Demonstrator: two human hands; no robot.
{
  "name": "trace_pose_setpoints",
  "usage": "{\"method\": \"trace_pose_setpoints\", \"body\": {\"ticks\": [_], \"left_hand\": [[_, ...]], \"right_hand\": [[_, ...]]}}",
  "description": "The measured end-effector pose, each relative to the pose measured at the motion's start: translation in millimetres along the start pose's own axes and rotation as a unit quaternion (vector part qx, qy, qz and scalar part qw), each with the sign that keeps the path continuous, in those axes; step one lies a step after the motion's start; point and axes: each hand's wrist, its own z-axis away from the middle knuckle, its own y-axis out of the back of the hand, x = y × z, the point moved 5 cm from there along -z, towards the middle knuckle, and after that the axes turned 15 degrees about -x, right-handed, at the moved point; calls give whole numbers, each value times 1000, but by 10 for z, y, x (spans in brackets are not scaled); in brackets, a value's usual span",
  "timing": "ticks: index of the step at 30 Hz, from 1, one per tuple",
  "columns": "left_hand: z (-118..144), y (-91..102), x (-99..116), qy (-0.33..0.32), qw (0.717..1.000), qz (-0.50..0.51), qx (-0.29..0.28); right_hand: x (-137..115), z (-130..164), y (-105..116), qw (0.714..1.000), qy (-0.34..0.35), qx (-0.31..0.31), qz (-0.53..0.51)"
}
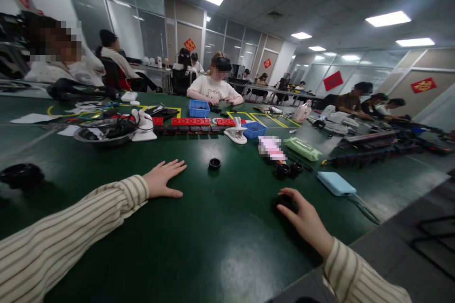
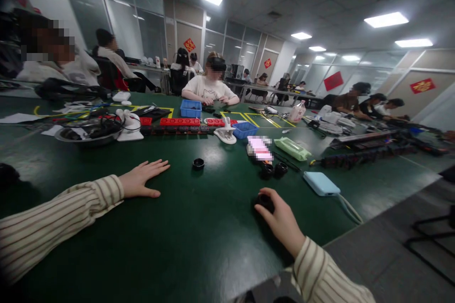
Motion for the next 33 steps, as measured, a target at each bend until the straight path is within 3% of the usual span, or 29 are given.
{"method": "trace_pose_setpoints", "body": {"ticks": [6, 10, 13, 16, 18, 21, 24, 26, 30, 33], "left_hand": [[129, 52, 207, -28, 995, 26, 87], [316, 59, 469, -73, 986, 7, 150], [402, 31, 611, -92, 982, 6, 163], [401, -14, 648, -88, 983, 23, 157], [372, -38, 622, -72, 985, 38, 155], [329, -66, 562, -41, 987, 56, 147], [315, -82, 525, -23, 988, 61, 143], [320, -84, 515, -18, 987, 61, 145], [317, -103, 501, -14, 990, 61, 127], [306, -123, 484, -11, 991, 55, 122]], "right_hand": [[137, -375, 122, 994, -37, 83, 63], [252, -402, 153, 987, -63, 124, 82], [358, -367, 215, 983, -55, 158, 75], [252, -299, 297, 969, -22, 230, 86], [-6, -279, 277, 963, 30, 251, 96], [-590, -400, -3, 970, 136, 159, 121], [-1126, -682, -454, 963, 187, 66, 180], [-1356, -947, -728, 957, 197, 51, 206], [-1486, -1542, -1048, 969, 126, 58, 203], [-1455, -1808, -1158, 978, 87, -10, 190]]}}
